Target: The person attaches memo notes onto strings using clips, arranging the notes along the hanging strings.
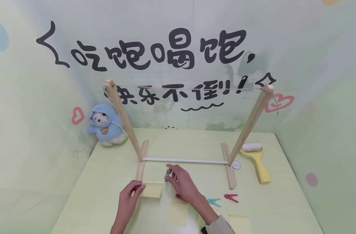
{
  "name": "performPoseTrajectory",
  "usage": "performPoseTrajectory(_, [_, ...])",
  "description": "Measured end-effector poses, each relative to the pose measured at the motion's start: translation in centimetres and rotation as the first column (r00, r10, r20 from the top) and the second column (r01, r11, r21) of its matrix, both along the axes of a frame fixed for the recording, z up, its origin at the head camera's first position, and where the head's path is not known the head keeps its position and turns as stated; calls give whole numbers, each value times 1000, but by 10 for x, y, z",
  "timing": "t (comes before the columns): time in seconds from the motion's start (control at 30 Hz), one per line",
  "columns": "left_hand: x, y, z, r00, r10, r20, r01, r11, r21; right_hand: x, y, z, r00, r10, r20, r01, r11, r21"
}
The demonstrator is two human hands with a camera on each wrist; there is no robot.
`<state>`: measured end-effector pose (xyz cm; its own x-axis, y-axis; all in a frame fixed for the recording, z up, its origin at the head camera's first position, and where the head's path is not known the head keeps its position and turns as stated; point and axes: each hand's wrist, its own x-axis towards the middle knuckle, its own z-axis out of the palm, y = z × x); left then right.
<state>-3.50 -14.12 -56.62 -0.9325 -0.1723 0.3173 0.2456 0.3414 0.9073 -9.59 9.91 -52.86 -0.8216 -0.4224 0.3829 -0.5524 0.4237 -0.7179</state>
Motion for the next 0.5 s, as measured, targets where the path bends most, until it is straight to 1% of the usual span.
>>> performPoseTrajectory(0.07, [-11,0,15,999,-18,-44,18,1000,-2,-5,4,30,1000,-20,-15,20,999,-26])
performPoseTrajectory(0.13, [-24,0,37,996,-43,-79,44,999,21,-11,7,68,999,-7,-52,3,998,-68])
performPoseTrajectory(0.17, [-31,-1,52,995,-53,-83,56,998,34,-15,9,88,996,6,-83,-13,996,-84])
performPoseTrajectory(0.23, [-47,-2,83,995,-66,-72,71,995,72,-24,11,129,984,37,-172,-60,989,-134])
performPoseTrajectory(0.3, [-62,-2,115,996,-79,-47,84,990,112,-31,14,166,963,57,-262,-105,979,-174])
performPoseTrajectory(0.33, [-69,-2,131,996,-81,-34,85,989,118,-34,15,184,953,57,-298,-117,975,-190])
performPoseTrajectory(0.37, [-76,-1,145,996,-86,-29,89,988,125,-37,15,200,947,59,-315,-132,968,-213])
performPoseTrajectory(0.4, [-83,0,157,996,-89,-29,92,988,121,-40,15,214,947,62,-315,-143,960,-241])
performPoseTrajectory(0.47, [-96,2,179,994,-105,-28,108,986,123,-48,15,240,954,64,-292,-156,941,-301])
performPoseTrajectory(0.5, [-102,4,189,994,-109,-26,111,986,124,-52,14,251,958,63,-279,-157,931,-331])
